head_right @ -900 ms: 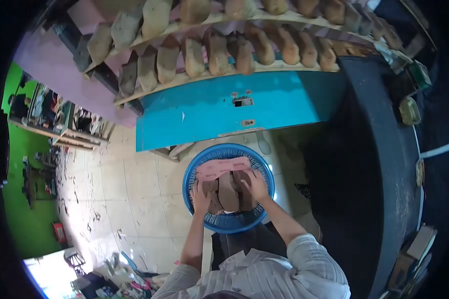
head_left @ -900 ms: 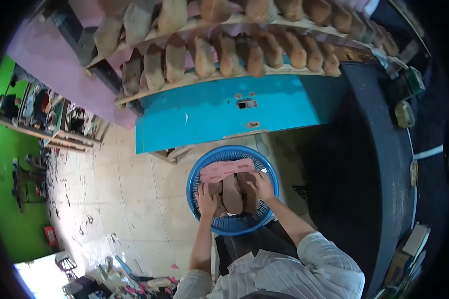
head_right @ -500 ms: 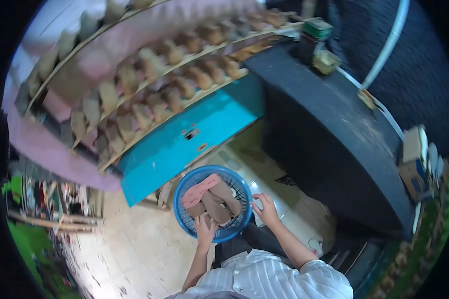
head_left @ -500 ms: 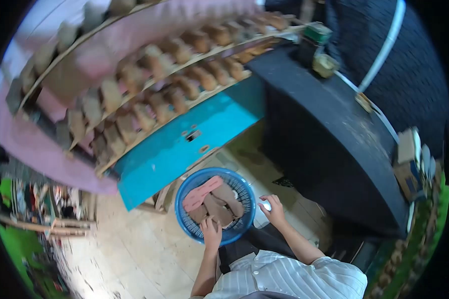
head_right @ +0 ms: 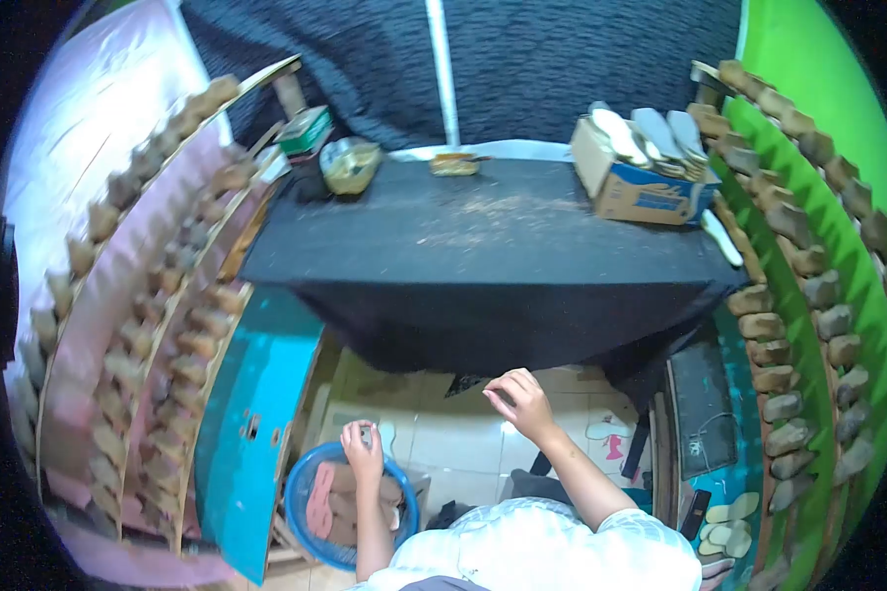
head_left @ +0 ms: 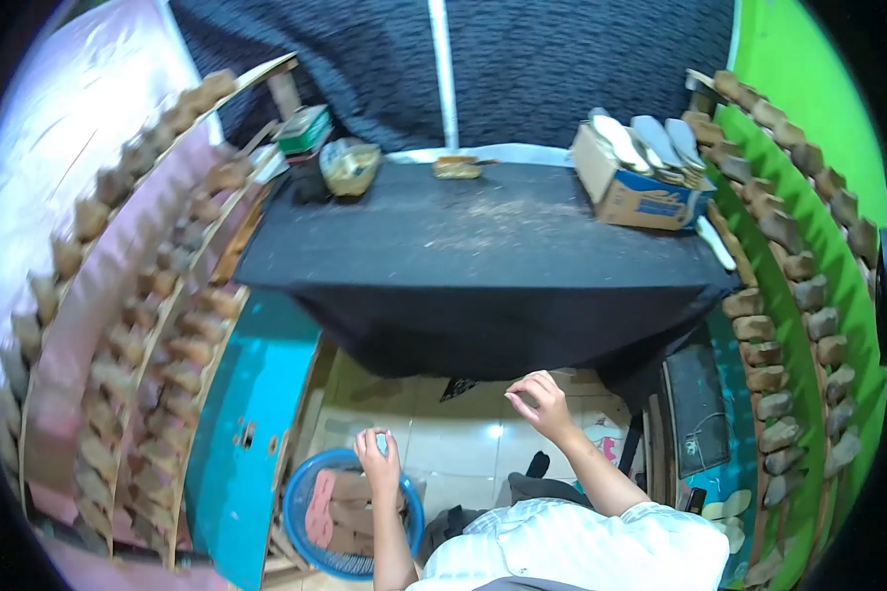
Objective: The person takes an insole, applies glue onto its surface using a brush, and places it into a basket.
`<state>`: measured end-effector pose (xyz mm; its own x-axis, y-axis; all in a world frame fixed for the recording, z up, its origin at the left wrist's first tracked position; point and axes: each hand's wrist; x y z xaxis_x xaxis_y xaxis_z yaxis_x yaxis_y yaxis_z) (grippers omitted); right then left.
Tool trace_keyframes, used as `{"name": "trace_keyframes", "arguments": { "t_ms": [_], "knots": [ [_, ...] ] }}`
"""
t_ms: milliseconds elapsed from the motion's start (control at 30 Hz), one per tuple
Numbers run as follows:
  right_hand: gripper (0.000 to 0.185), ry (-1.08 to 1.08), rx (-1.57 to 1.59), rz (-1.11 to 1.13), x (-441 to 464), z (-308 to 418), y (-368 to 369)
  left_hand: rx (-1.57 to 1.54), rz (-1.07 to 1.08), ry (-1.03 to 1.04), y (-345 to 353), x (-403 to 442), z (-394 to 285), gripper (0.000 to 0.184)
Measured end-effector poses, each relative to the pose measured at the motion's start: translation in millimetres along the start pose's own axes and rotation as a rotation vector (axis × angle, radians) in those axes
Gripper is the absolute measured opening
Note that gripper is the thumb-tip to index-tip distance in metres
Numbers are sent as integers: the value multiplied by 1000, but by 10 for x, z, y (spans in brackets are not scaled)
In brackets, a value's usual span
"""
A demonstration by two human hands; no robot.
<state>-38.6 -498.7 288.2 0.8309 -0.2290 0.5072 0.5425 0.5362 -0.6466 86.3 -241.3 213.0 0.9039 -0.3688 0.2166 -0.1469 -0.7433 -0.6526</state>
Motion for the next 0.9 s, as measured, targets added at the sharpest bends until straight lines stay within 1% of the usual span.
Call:
{"name": "trace_keyframes", "arguments": {
  "t_ms": [133, 200, 233, 267, 367, 433, 567, 667, 733, 800, 867, 900],
  "knots": [
    [11, -28, -164, -108, 64, -606, -775, -117, 108, 123, 930, 402, -691, 8],
    [11, 28, -198, -153, 56, -860, -1174, -188, 172, 184, 1435, 574, -1121, 8],
    [11, 51, -210, -199, 53, -983, -1349, -198, 192, 273, 1633, 645, -1376, 7],
    [11, 65, -218, -243, 70, -1107, -1498, -207, 205, 360, 1809, 717, -1612, 7],
    [9, 73, -270, -255, 223, -1458, -1899, -282, 256, 456, 2170, 878, -2245, 9],
    [8, 64, -314, -257, 418, -1607, -2134, -305, 292, 471, 2323, 971, -2527, 9],
    [18, 21, -431, -288, 984, -1874, -2497, -303, 324, 545, 2442, 1265, -2775, 9],
    [22, 7, -454, -384, 1427, -2127, -2673, -288, 281, 526, 2464, 1564, -2817, 8],
    [24, 56, -455, -392, 1723, -2262, -2719, -259, 250, 553, 2428, 1797, -2843, 8],
    [32, 55, -513, -354, 2011, -2464, -2739, -240, 227, 559, 2449, 2046, -2816, 9],
    [36, 152, -600, -344, 2292, -2636, -2740, -225, 222, 581, 2457, 2320, -2832, 8],
    [33, 175, -670, -328, 2431, -2759, -2746, -212, 218, 600, 2454, 2449, -2845, 8]
  ]
}}
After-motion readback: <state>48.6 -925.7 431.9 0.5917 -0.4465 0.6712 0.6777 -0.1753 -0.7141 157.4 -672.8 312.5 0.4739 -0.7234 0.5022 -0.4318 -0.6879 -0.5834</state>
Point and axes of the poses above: each hand's wrist, its own x-axis towards the middle knuckle, its own y-axis out of the palm, z = x × y, and after that the axes turned 11 degrees about z, right-handed
